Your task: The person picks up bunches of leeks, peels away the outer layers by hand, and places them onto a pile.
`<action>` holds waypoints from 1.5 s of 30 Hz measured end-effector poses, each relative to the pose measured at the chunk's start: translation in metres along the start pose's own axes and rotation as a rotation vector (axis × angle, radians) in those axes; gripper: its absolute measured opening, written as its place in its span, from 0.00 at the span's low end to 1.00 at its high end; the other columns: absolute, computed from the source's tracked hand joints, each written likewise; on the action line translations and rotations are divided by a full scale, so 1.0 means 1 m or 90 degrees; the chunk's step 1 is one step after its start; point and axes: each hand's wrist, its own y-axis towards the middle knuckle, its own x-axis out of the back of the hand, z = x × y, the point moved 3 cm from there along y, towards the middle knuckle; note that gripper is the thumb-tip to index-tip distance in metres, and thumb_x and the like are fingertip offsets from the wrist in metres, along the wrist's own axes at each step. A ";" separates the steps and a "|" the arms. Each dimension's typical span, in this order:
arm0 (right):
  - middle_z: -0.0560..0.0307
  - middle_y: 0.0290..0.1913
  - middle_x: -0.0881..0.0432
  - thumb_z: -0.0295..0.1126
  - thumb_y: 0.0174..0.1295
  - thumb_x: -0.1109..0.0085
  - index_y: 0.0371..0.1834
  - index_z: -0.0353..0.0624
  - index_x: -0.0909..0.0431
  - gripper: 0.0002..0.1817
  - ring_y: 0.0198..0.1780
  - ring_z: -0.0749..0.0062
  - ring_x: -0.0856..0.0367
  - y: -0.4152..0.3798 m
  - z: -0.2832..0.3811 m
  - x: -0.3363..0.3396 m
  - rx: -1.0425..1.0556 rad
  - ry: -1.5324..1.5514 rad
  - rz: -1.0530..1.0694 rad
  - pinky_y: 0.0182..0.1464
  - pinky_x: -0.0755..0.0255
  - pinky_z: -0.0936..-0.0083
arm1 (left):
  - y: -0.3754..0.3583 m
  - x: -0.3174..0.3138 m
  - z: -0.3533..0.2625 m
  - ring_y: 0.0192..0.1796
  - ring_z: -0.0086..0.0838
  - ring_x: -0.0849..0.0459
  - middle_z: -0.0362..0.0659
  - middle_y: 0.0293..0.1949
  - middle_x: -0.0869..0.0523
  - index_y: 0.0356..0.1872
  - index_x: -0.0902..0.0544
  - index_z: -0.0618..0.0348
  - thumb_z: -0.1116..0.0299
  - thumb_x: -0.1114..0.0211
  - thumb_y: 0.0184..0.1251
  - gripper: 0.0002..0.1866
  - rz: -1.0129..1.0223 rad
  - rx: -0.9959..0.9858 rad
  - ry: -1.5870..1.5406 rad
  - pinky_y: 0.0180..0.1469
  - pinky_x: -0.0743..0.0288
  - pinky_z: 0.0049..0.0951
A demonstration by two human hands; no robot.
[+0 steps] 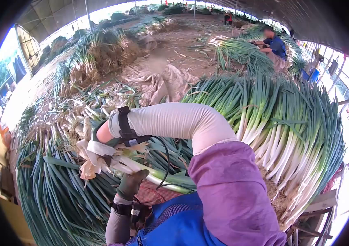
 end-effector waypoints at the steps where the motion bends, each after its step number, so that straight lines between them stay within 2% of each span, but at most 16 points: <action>1: 0.49 0.36 0.14 0.45 0.57 0.43 0.41 0.47 0.17 0.17 0.36 0.51 0.15 0.000 0.000 0.000 0.000 -0.002 0.000 0.39 0.22 0.62 | 0.001 0.000 -0.004 0.39 0.34 0.18 0.45 0.34 0.17 0.43 0.18 0.62 0.74 0.34 0.58 0.11 0.003 0.034 -0.028 0.42 0.24 0.32; 3: 0.49 0.36 0.14 0.45 0.57 0.43 0.41 0.47 0.17 0.17 0.36 0.51 0.15 -0.002 -0.001 0.000 -0.003 -0.003 0.001 0.39 0.22 0.62 | 0.002 -0.001 -0.016 0.40 0.30 0.18 0.43 0.36 0.16 0.43 0.18 0.64 0.72 0.34 0.58 0.12 0.001 0.159 -0.127 0.43 0.24 0.31; 19: 0.49 0.36 0.14 0.45 0.56 0.43 0.40 0.47 0.16 0.16 0.36 0.50 0.15 0.012 0.017 0.018 0.023 -0.138 -0.037 0.38 0.22 0.62 | -0.004 -0.003 -0.021 0.44 0.28 0.18 0.43 0.41 0.15 0.46 0.19 0.65 0.71 0.35 0.59 0.15 0.043 0.145 -0.123 0.49 0.24 0.30; 20: 0.48 0.36 0.14 0.44 0.52 0.39 0.39 0.47 0.15 0.16 0.36 0.50 0.15 0.013 0.009 0.024 -0.011 -0.109 -0.095 0.38 0.22 0.59 | -0.004 -0.002 -0.016 0.44 0.28 0.18 0.43 0.41 0.15 0.47 0.19 0.65 0.71 0.35 0.59 0.15 0.049 0.144 -0.116 0.49 0.24 0.30; 22: 0.48 0.35 0.14 0.45 0.49 0.35 0.36 0.47 0.14 0.17 0.37 0.50 0.14 0.002 -0.027 0.024 0.287 -0.048 -0.507 0.39 0.21 0.57 | -0.006 -0.001 -0.013 0.43 0.28 0.19 0.43 0.41 0.16 0.47 0.19 0.65 0.71 0.35 0.59 0.16 0.046 0.122 -0.095 0.48 0.24 0.30; 25: 0.47 0.38 0.13 0.46 0.47 0.32 0.38 0.46 0.15 0.19 0.39 0.52 0.14 0.034 -0.074 0.053 -0.170 -0.167 -0.221 0.42 0.21 0.60 | -0.009 0.001 -0.011 0.43 0.27 0.19 0.43 0.41 0.16 0.48 0.20 0.65 0.70 0.33 0.59 0.17 0.019 0.115 -0.094 0.48 0.24 0.29; 29: 0.52 0.32 0.14 0.45 0.54 0.34 0.35 0.43 0.16 0.16 0.33 0.60 0.15 -0.018 -0.026 0.017 -0.059 0.262 -0.063 0.40 0.21 0.64 | -0.006 -0.001 -0.013 0.41 0.26 0.20 0.42 0.40 0.18 0.47 0.20 0.65 0.71 0.33 0.59 0.16 -0.014 0.157 -0.163 0.45 0.24 0.27; 31: 0.49 0.41 0.14 0.41 0.55 0.36 0.40 0.41 0.17 0.16 0.42 0.58 0.15 -0.015 -0.026 -0.051 0.145 0.001 0.016 0.44 0.22 0.65 | -0.003 -0.003 -0.015 0.41 0.26 0.20 0.42 0.40 0.18 0.46 0.20 0.65 0.71 0.33 0.59 0.15 -0.015 0.146 -0.156 0.44 0.24 0.27; 32: 0.48 0.45 0.15 0.38 0.56 0.39 0.46 0.40 0.18 0.17 0.45 0.53 0.16 -0.035 0.003 -0.045 -0.038 -0.004 0.103 0.47 0.23 0.63 | -0.003 -0.003 -0.015 0.43 0.26 0.20 0.43 0.41 0.17 0.47 0.20 0.65 0.70 0.32 0.59 0.16 -0.009 0.149 -0.144 0.46 0.24 0.27; 35: 0.47 0.47 0.15 0.45 0.58 0.42 0.49 0.43 0.17 0.21 0.49 0.53 0.16 -0.022 -0.026 -0.092 -0.016 -0.021 -0.032 0.53 0.24 0.62 | -0.010 0.002 0.001 0.44 0.27 0.19 0.43 0.42 0.17 0.46 0.21 0.64 0.70 0.33 0.59 0.15 0.001 0.126 -0.063 0.48 0.24 0.27; 38: 0.47 0.39 0.13 0.45 0.58 0.42 0.46 0.43 0.17 0.20 0.41 0.51 0.14 -0.002 -0.044 -0.079 -0.039 -0.177 -0.054 0.44 0.22 0.61 | -0.014 0.000 -0.006 0.44 0.28 0.19 0.44 0.42 0.17 0.46 0.22 0.64 0.73 0.35 0.58 0.14 -0.044 0.183 -0.193 0.49 0.24 0.28; 39: 0.47 0.33 0.13 0.47 0.57 0.43 0.42 0.42 0.17 0.21 0.36 0.49 0.14 -0.017 -0.028 -0.027 -0.140 0.020 -0.096 0.38 0.22 0.58 | -0.014 -0.001 -0.014 0.44 0.29 0.19 0.44 0.41 0.17 0.46 0.22 0.64 0.74 0.36 0.57 0.14 -0.064 0.216 -0.275 0.50 0.24 0.28; 40: 0.43 0.34 0.14 0.51 0.57 0.43 0.41 0.42 0.17 0.22 0.37 0.46 0.15 -0.004 -0.052 -0.022 -0.164 -0.043 -0.201 0.39 0.22 0.58 | -0.014 0.000 -0.022 0.44 0.30 0.19 0.44 0.41 0.17 0.46 0.23 0.64 0.75 0.36 0.57 0.15 -0.089 0.177 -0.288 0.51 0.24 0.29; 41: 0.42 0.35 0.14 0.53 0.57 0.42 0.40 0.43 0.17 0.24 0.39 0.46 0.15 -0.017 -0.042 0.020 -0.167 0.112 -0.295 0.41 0.23 0.59 | -0.014 0.001 -0.029 0.44 0.31 0.18 0.44 0.41 0.17 0.46 0.23 0.64 0.75 0.37 0.57 0.15 -0.114 0.139 -0.304 0.51 0.24 0.31; 43: 0.46 0.41 0.21 0.33 0.50 0.33 0.51 0.40 0.30 0.25 0.41 0.57 0.20 0.015 -0.110 0.064 0.371 0.103 -0.450 0.41 0.23 0.65 | -0.014 0.008 -0.058 0.46 0.36 0.18 0.46 0.40 0.17 0.47 0.24 0.63 0.75 0.38 0.58 0.15 -0.156 0.045 -0.348 0.54 0.24 0.37; 45: 0.43 0.48 0.23 0.22 0.51 0.39 0.57 0.38 0.35 0.28 0.49 0.57 0.21 -0.021 -0.137 0.070 0.240 0.371 -0.500 0.42 0.19 0.61 | -0.022 0.039 -0.071 0.46 0.38 0.18 0.48 0.44 0.20 0.52 0.27 0.63 0.72 0.40 0.59 0.18 -0.222 -0.028 -0.408 0.52 0.22 0.40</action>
